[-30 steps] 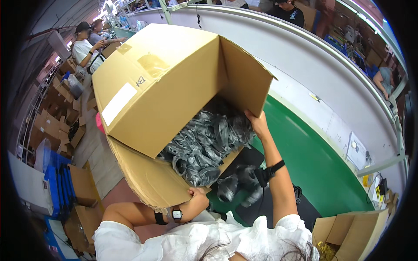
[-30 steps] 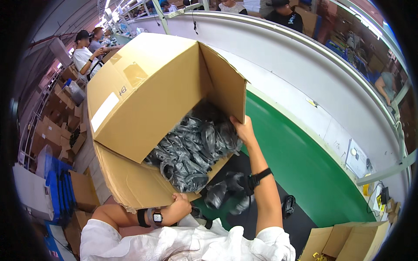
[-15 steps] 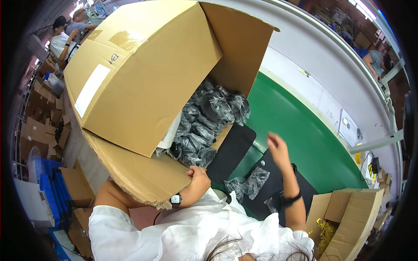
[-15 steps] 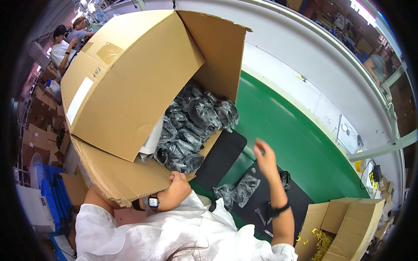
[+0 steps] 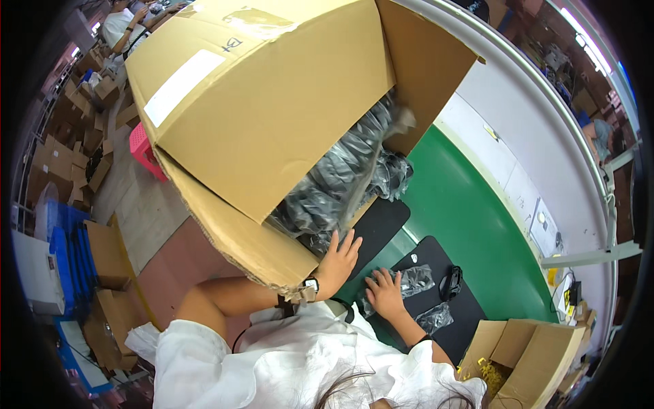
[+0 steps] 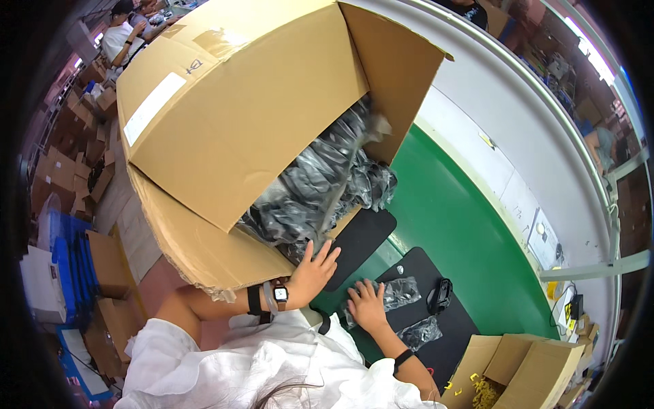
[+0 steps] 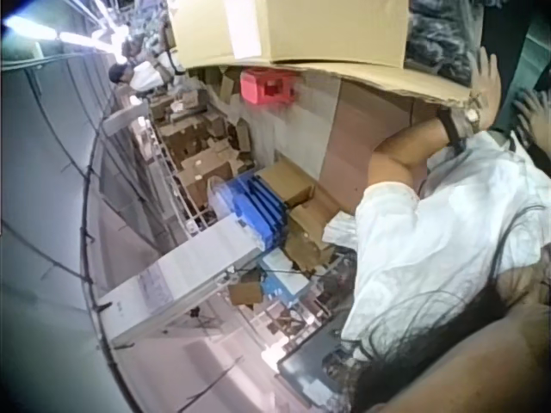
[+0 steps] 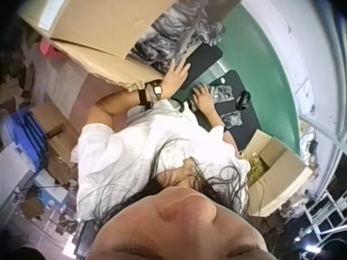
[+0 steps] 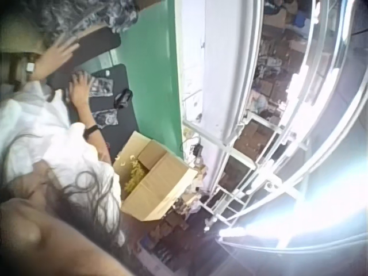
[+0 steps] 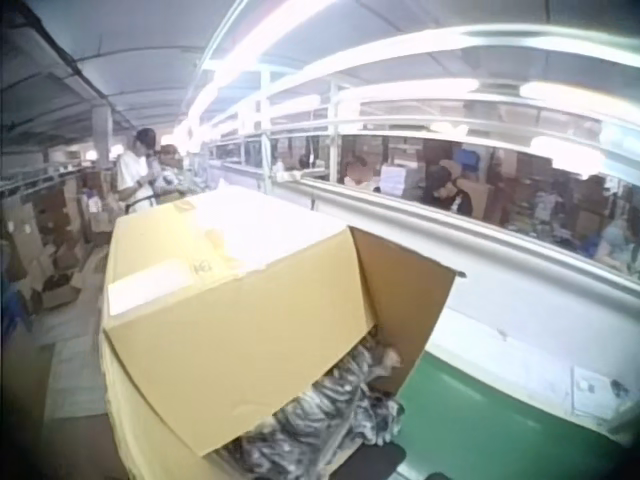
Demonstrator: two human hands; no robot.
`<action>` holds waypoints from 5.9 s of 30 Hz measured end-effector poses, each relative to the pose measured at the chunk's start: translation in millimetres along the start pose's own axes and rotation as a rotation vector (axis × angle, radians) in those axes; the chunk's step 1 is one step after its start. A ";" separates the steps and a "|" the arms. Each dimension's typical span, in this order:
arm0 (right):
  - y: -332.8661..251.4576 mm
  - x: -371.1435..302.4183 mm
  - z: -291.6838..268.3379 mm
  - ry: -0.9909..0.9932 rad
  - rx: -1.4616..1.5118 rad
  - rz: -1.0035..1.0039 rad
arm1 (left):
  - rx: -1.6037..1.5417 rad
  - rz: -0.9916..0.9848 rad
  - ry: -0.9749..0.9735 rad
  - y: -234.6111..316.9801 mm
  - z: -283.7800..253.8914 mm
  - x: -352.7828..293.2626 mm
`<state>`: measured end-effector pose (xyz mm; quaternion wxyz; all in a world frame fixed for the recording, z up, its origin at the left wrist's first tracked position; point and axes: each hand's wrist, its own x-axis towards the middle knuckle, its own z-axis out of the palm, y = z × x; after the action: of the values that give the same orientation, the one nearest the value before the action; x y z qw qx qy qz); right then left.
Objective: The person gathers yellow plastic pieces from a box and then opens a large cardboard box with a blade to remove and unwrap bagged mouse components. They then finish by inserting the yellow pieces into the black mouse housings one by one.
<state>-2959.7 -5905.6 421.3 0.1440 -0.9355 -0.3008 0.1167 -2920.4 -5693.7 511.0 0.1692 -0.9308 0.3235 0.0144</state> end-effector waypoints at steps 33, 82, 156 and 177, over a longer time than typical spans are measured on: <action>-20.6 57.0 88.8 0.136 -0.199 -0.483 | -1.104 -1.144 -0.545 41.9 693.8 -61.2; 113.0 -39.2 -50.8 0.432 0.402 0.364 | -0.852 -0.061 0.433 68.5 33.6 71.1; 122.5 -171.7 -62.2 1.016 1.734 0.147 | -0.888 0.034 0.159 90.2 -4.2 178.4; 79.9 -212.5 -7.5 0.549 0.224 0.929 | -1.348 0.013 0.189 102.4 47.8 155.3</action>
<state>-3083.4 -6096.0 429.1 0.2492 -0.9449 0.2067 -0.0490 -2855.9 -5846.1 413.6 -0.4771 -0.8281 0.2628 0.1325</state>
